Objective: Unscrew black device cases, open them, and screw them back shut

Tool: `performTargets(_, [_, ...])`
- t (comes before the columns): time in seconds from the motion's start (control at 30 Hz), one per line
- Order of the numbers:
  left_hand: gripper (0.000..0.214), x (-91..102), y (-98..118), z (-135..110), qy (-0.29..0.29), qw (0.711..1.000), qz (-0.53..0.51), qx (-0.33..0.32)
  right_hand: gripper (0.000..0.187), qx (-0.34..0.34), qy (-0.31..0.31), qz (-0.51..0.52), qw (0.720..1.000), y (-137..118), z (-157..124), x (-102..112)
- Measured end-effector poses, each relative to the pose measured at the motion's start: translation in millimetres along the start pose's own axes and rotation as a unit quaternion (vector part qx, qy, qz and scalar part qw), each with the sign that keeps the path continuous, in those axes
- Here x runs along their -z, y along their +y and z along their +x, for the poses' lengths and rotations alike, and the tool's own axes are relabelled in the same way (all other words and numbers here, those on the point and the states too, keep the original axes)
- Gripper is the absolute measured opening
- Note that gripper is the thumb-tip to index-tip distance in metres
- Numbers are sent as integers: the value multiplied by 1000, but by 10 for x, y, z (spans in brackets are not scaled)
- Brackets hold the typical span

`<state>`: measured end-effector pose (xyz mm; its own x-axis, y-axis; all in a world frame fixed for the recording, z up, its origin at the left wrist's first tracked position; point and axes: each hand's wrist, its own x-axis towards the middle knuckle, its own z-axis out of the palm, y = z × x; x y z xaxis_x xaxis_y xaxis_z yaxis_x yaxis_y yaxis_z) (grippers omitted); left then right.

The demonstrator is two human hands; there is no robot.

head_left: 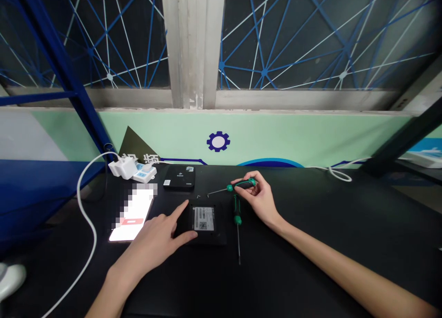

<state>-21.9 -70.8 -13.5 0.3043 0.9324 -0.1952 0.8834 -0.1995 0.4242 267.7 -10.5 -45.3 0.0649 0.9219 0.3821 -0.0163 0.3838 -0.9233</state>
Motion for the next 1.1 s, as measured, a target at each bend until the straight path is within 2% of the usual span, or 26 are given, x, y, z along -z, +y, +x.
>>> performTargets(0.33, [85, -23, -14, 2, 2, 1000, -1, 7, 43, -12, -2, 46, 999, -118, -12, -34])
performTargets(0.67, [87, -38, -24, 12, 17, 1000, 0, -2, 37, -21, -93, 61, 994, -258, -168, -208])
performTargets(1.1, [91, -43, -29, 16, 13, 1000, 1, 2, 34, -8, -97, 62, 993, -233, -182, -174])
